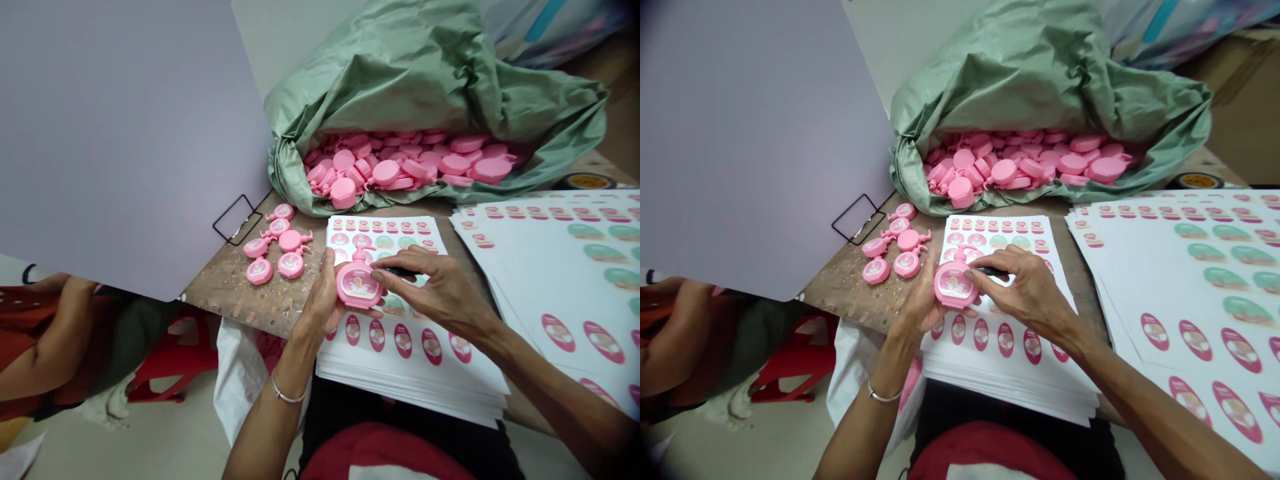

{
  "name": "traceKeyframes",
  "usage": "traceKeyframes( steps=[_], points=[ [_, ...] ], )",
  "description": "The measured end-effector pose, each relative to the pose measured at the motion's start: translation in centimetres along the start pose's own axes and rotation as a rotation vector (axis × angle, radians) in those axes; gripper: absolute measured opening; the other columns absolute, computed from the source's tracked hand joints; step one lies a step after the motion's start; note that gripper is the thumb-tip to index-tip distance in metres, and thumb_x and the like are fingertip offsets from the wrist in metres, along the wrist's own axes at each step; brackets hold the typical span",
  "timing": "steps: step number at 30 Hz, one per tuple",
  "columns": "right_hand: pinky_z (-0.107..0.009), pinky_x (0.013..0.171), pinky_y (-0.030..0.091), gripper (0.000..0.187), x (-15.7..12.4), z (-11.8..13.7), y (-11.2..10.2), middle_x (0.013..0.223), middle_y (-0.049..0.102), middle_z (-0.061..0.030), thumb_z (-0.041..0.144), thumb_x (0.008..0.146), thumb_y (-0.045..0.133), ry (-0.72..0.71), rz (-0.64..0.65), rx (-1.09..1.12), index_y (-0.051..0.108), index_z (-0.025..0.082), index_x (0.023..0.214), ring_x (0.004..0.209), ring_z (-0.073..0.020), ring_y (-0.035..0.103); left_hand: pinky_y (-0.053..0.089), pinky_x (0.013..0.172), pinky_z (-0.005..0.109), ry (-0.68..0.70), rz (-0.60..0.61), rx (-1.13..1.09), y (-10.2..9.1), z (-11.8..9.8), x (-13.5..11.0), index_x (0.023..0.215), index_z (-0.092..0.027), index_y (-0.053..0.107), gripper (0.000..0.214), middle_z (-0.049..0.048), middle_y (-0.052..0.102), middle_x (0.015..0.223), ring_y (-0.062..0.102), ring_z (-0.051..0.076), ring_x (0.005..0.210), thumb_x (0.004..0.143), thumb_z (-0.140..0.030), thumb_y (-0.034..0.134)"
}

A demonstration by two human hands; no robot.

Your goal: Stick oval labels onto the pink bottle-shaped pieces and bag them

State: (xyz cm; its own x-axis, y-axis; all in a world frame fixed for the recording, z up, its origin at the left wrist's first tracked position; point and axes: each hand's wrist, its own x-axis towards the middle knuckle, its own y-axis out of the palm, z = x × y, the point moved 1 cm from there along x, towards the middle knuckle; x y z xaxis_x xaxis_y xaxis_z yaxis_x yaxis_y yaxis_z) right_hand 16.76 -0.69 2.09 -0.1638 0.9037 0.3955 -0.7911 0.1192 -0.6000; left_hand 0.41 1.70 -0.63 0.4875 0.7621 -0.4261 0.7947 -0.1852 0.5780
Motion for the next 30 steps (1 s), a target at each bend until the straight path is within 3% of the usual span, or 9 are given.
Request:
traceKeyframes(
  steps=[11, 14, 17, 19, 21, 24, 26, 27, 30],
  points=[
    [-0.031, 0.066, 0.045, 0.017, -0.1, -0.1, 0.1, 0.077, 0.07, -0.0016, 0.035, 0.084, 0.064, -0.012, -0.019, -0.024, 0.074, 0.021, 0.089, 0.067, -0.015, 0.057, 0.059, 0.067, 0.037, 0.033, 0.001, 0.037, 0.0, -0.2, -0.2, 0.11, -0.011, 0.064, 0.071, 0.0137, 0.073, 0.089, 0.07, 0.027, 0.086, 0.087, -0.07, 0.032],
    [-0.032, 0.068, 0.046, 0.019, 0.1, -0.4, 0.0, 0.078, 0.071, -0.0024, 0.036, 0.086, 0.062, -0.021, -0.004, -0.041, 0.073, 0.022, 0.089, 0.07, -0.0166, 0.059, 0.059, 0.069, 0.037, 0.087, 0.06, 0.133, 0.2, -0.6, -0.9, 0.11, -0.012, 0.063, 0.061, 0.0123, 0.071, 0.092, 0.069, 0.027, 0.087, 0.078, -0.063, 0.06],
    [-0.037, 0.075, 0.047, 0.021, 0.4, -0.7, -0.1, 0.083, 0.072, -0.0046, 0.037, 0.087, 0.058, -0.039, -0.004, -0.138, 0.073, 0.022, 0.091, 0.077, -0.0202, 0.062, 0.058, 0.072, 0.036, 0.122, 0.111, 0.217, 0.2, -0.9, -1.6, 0.109, -0.012, 0.059, 0.054, 0.0095, 0.07, 0.093, 0.069, 0.025, 0.086, 0.066, -0.035, 0.081],
    [-0.042, 0.082, 0.047, 0.029, 0.4, -0.6, 0.0, 0.093, 0.072, -0.0082, 0.041, 0.086, 0.059, -0.03, -0.094, -0.224, 0.07, 0.019, 0.101, 0.085, -0.0242, 0.063, 0.058, 0.073, 0.036, 0.122, 0.124, 0.235, 0.2, -0.9, -2.0, 0.106, -0.012, 0.058, 0.049, 0.0081, 0.069, 0.091, 0.068, 0.022, 0.083, 0.066, -0.026, 0.08],
    [-0.044, 0.086, 0.048, 0.049, 0.4, -0.6, 0.7, 0.108, 0.069, -0.012, 0.05, 0.08, 0.063, -0.007, -0.163, -0.23, 0.063, 0.017, 0.118, 0.094, -0.0276, 0.063, 0.056, 0.072, 0.031, 0.136, 0.102, 0.301, 0.4, -0.8, -2.4, 0.101, -0.013, 0.059, 0.041, 0.0056, 0.068, 0.089, 0.067, 0.018, 0.079, 0.066, -0.024, 0.078],
    [-0.044, 0.088, 0.05, 0.071, 0.7, -1.9, 1.7, 0.121, 0.063, -0.014, 0.059, 0.073, 0.067, 0.055, -0.132, -0.159, 0.053, 0.018, 0.129, 0.104, -0.029, 0.061, 0.054, 0.067, 0.027, 0.149, 0.069, 0.408, 0.2, -0.3, -2.8, 0.1, -0.016, 0.059, 0.04, 0.0042, 0.067, 0.09, 0.065, 0.016, 0.076, 0.066, -0.026, 0.078],
    [-0.044, 0.089, 0.049, 0.068, 1.7, -4.3, 1.5, 0.119, 0.064, -0.014, 0.06, 0.073, 0.066, 0.139, -0.139, -0.172, 0.055, 0.017, 0.125, 0.105, -0.0286, 0.061, 0.054, 0.062, 0.03, 0.145, -0.023, 0.434, -1.1, -0.2, -3.0, 0.105, -0.016, 0.058, 0.044, 0.0062, 0.069, 0.089, 0.066, 0.019, 0.073, 0.069, -0.036, 0.074],
    [-0.042, 0.088, 0.049, 0.065, 2.4, -5.9, 1.0, 0.117, 0.065, -0.0138, 0.059, 0.074, 0.066, 0.194, -0.148, -0.193, 0.057, 0.017, 0.122, 0.104, -0.0281, 0.061, 0.053, 0.061, 0.032, 0.161, -0.123, 0.472, -2.2, -0.3, -2.9, 0.105, -0.016, 0.058, 0.044, 0.0071, 0.069, 0.088, 0.066, 0.021, 0.071, 0.072, -0.042, 0.07],
    [-0.038, 0.079, 0.048, 0.051, 5.7, -11.1, -1.0, 0.102, 0.07, -0.0128, 0.054, 0.077, 0.063, 0.348, -0.186, -0.28, 0.064, 0.015, 0.11, 0.092, -0.0269, 0.065, 0.051, 0.069, 0.035, 0.388, -0.581, 0.808, -6.6, -1.6, -2.3, 0.09, -0.017, 0.065, 0.037, 0.0065, 0.067, 0.08, 0.064, 0.025, 0.076, 0.078, -0.052, 0.061]
  ],
)
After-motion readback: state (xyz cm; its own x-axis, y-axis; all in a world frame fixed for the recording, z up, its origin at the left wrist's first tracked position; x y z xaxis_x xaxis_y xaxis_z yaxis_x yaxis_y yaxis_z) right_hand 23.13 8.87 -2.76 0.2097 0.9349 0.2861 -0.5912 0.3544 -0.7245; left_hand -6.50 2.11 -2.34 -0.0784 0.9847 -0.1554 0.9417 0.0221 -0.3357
